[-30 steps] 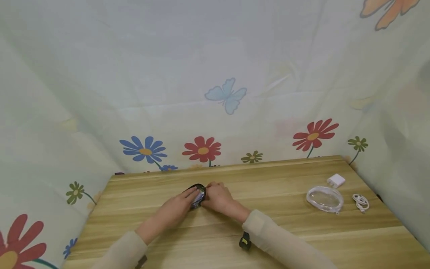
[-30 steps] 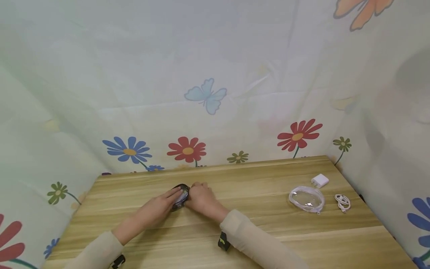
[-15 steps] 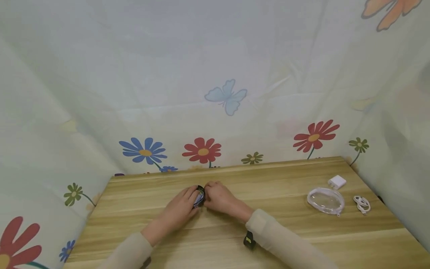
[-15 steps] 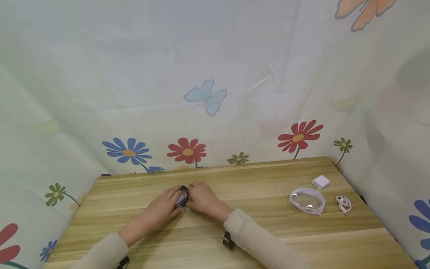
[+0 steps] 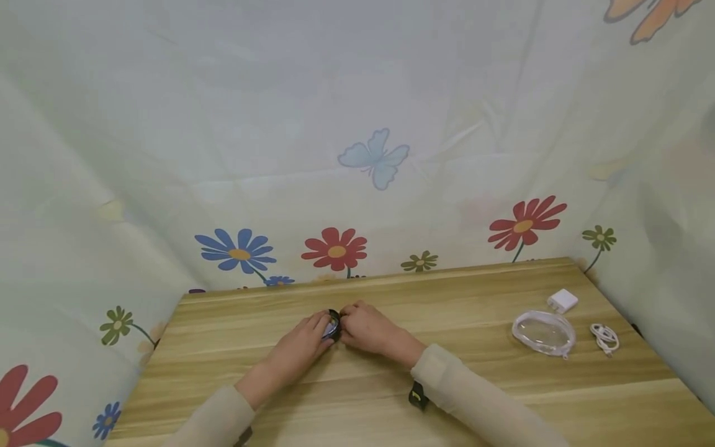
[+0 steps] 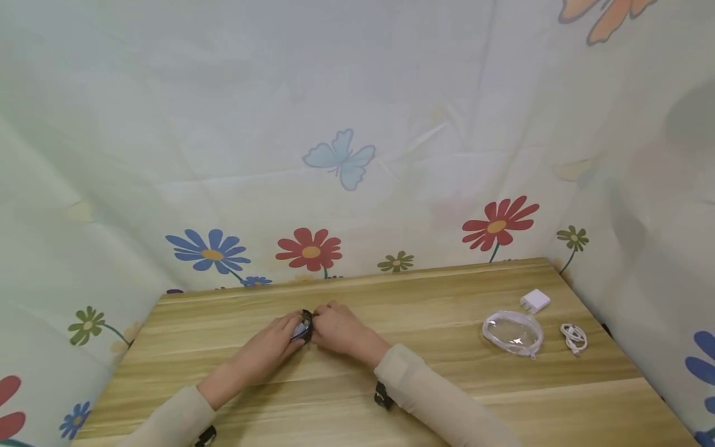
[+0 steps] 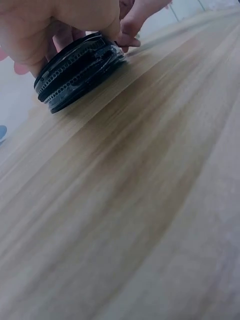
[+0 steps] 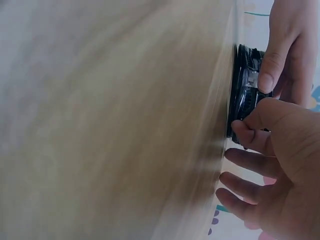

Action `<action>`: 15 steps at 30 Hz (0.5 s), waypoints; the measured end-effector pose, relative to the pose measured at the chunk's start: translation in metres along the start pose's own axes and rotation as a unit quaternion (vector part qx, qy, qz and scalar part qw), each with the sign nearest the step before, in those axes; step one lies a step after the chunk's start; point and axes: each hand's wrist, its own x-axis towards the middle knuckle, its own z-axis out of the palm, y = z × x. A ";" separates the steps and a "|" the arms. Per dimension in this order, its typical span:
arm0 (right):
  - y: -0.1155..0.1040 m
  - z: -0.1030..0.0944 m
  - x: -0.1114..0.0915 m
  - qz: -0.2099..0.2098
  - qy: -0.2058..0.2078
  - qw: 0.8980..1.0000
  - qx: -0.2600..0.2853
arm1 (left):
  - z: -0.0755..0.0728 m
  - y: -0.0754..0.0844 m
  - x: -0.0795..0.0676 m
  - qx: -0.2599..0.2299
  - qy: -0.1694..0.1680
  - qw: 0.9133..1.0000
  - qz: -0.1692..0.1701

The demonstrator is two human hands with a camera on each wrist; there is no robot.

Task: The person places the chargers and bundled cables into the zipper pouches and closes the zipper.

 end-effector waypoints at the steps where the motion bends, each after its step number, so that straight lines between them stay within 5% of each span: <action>1: 0.000 0.000 0.000 -0.001 -0.001 1.000 0.004 | -0.001 0.000 0.000 -0.004 0.000 1.000 0.000; 10: 0.004 -0.009 -0.001 0.017 0.038 0.990 0.136 | -0.004 0.001 0.001 -0.002 -0.007 1.000 -0.001; 15: 0.002 -0.011 -0.001 0.015 0.052 0.994 0.092 | -0.006 0.003 -0.003 0.020 -0.026 0.999 -0.012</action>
